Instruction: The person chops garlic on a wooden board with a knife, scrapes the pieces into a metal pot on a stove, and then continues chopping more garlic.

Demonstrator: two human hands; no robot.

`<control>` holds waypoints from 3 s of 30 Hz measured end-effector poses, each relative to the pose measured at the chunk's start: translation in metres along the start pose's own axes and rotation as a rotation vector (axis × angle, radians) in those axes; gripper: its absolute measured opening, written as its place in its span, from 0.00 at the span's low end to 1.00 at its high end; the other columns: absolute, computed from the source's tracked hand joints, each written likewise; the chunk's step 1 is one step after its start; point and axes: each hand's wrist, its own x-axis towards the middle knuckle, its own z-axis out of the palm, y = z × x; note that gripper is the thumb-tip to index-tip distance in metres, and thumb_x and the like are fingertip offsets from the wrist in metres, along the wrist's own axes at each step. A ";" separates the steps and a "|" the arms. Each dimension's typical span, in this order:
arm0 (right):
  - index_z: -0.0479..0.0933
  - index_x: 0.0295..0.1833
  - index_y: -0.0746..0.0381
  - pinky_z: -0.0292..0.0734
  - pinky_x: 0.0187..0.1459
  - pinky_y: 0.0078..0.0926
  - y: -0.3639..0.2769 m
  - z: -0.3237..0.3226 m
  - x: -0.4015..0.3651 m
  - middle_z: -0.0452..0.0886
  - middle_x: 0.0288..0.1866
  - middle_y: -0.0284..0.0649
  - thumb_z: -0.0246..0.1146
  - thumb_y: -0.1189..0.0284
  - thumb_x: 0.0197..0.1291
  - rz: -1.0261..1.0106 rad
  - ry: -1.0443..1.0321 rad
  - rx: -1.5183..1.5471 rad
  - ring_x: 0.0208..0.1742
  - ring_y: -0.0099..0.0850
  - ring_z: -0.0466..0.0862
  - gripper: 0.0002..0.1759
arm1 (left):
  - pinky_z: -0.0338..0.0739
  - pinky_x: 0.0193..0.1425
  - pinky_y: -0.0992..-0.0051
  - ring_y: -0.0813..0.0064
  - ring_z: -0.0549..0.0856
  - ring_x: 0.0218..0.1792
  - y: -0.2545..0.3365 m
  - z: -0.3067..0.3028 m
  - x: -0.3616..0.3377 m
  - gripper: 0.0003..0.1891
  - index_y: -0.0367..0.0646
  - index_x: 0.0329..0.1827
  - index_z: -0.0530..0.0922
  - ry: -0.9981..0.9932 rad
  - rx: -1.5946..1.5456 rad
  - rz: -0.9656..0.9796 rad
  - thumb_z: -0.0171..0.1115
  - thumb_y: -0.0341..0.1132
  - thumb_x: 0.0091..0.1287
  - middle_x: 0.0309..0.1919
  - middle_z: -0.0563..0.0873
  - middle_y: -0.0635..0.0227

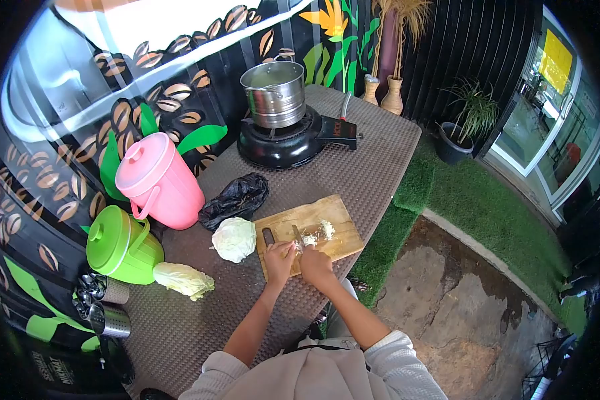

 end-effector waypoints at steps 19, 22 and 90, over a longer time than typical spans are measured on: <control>0.69 0.45 0.68 0.82 0.31 0.40 -0.026 0.030 -0.014 0.83 0.27 0.50 0.56 0.71 0.59 0.192 0.136 0.023 0.29 0.46 0.86 0.13 | 0.74 0.48 0.68 0.63 0.80 0.41 0.004 -0.002 0.003 0.05 0.38 0.32 0.86 0.008 -0.109 0.003 0.70 0.26 0.52 0.34 0.86 0.63; 0.69 0.46 0.68 0.82 0.31 0.39 -0.008 0.022 -0.006 0.83 0.26 0.50 0.57 0.70 0.59 0.051 0.145 0.029 0.29 0.45 0.86 0.14 | 0.74 0.49 0.68 0.63 0.79 0.42 0.004 -0.003 0.000 0.06 0.38 0.33 0.86 0.025 -0.121 -0.016 0.70 0.26 0.52 0.34 0.86 0.63; 0.69 0.34 0.63 0.66 0.16 0.25 0.035 -0.007 -0.024 0.69 0.14 0.36 0.38 0.61 0.71 0.273 -0.221 1.471 0.12 0.26 0.69 0.21 | 0.61 0.64 0.61 0.61 0.73 0.58 0.045 -0.035 0.001 0.13 0.47 0.50 0.84 -0.148 -0.001 0.358 0.62 0.33 0.64 0.55 0.81 0.64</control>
